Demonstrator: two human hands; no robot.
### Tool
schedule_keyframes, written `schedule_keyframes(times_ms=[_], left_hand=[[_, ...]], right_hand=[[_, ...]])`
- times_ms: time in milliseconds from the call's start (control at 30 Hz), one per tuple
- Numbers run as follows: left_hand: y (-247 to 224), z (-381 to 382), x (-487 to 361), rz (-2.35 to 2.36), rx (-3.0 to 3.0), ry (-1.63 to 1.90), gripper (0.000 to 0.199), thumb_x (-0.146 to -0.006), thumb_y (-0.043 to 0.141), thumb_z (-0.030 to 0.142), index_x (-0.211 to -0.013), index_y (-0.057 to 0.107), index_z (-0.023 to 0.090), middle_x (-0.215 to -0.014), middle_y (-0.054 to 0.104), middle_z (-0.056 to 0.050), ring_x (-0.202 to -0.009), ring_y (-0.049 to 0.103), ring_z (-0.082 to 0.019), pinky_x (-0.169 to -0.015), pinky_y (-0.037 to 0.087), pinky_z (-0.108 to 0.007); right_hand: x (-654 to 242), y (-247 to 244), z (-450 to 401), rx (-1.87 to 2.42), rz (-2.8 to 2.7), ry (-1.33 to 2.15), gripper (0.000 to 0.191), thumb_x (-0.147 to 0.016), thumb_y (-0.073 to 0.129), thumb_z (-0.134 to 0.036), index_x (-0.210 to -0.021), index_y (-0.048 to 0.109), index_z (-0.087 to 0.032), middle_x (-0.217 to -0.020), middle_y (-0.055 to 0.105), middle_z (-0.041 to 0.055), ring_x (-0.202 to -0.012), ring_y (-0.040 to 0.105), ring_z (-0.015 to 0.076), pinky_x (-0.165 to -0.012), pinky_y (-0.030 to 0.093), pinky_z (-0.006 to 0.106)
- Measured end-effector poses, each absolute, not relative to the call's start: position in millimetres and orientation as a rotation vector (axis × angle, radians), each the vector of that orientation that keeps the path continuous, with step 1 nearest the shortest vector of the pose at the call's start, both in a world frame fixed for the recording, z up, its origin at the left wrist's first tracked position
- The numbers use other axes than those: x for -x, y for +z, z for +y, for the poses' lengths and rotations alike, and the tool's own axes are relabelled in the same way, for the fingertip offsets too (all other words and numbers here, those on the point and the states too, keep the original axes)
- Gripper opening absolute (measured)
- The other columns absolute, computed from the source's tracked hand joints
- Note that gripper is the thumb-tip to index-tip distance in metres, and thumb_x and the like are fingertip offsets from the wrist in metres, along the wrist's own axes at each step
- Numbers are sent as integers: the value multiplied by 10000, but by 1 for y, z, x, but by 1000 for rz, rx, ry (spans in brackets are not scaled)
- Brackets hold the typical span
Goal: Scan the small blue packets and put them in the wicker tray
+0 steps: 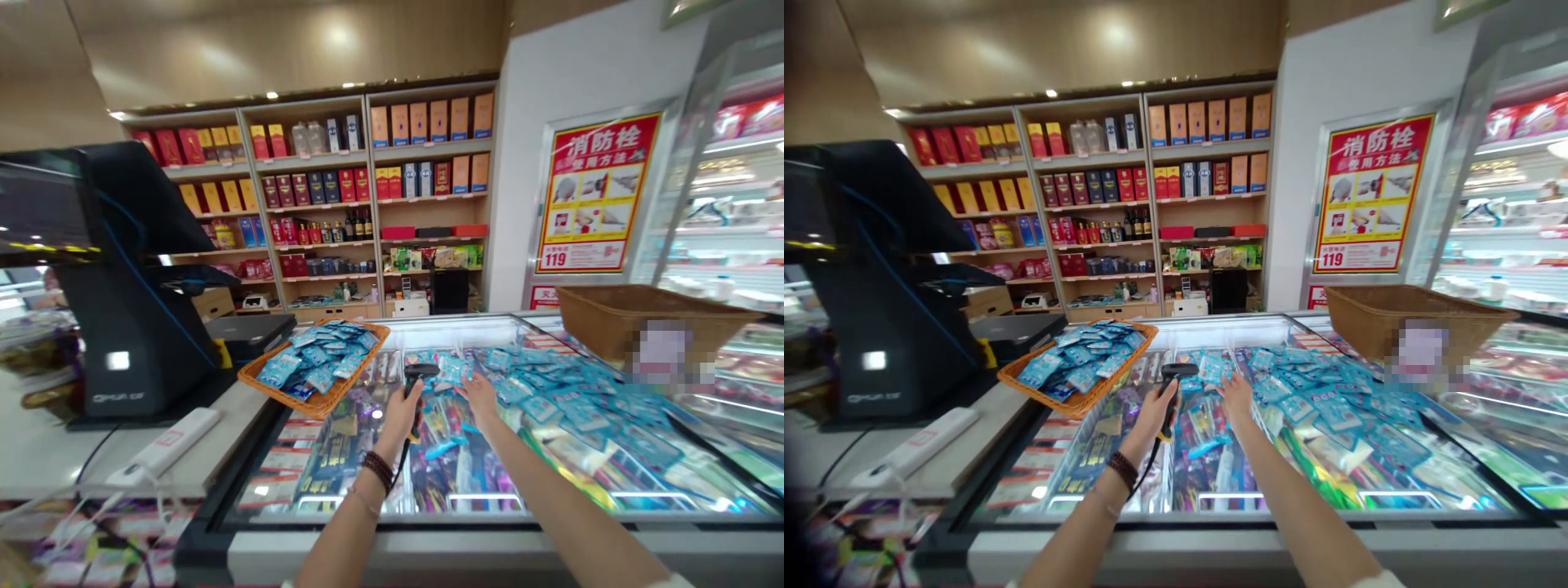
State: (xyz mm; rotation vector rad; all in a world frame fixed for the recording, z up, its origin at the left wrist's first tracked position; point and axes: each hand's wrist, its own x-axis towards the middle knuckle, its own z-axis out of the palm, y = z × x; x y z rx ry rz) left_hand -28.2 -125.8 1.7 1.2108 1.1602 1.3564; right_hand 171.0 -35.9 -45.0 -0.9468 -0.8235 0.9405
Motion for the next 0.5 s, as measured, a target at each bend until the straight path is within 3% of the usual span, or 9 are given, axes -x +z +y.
schedule_keyframes(times_ms=[167, 367, 500], left_hand=[[2, -126, 24, 1139, -1277, 1351, 849, -779, 821, 1087, -792, 598, 268, -601, 562, 44, -434, 531, -125, -434, 378, -259], [4, -129, 24, 1167, -1322, 1350, 859, -785, 781, 1114, -789, 581, 278, -584, 555, 41, -435, 529, -135, -438, 379, -264], [4, -130, 22, 1158, -1342, 1357, 885, -764, 748, 1145, -761, 588, 274, -588, 565, 31, -424, 519, -128, -437, 371, -272]], right_hand=[[-172, -50, -34, 935, -790, 955, 539, -594, 993, -645, -890, 707, -297, -805, 709, 15, -907, 798, 336, -978, 756, 640], [-165, -56, -28, 1003, -707, 900, 547, -616, 929, -657, -956, 680, -309, -798, 640, -22, -907, 800, 340, -995, 762, 660], [-167, -54, -31, 1009, -755, 899, 506, -658, 921, -637, -959, 696, -298, -845, 705, 13, -1003, 839, 386, -1023, 757, 687]])
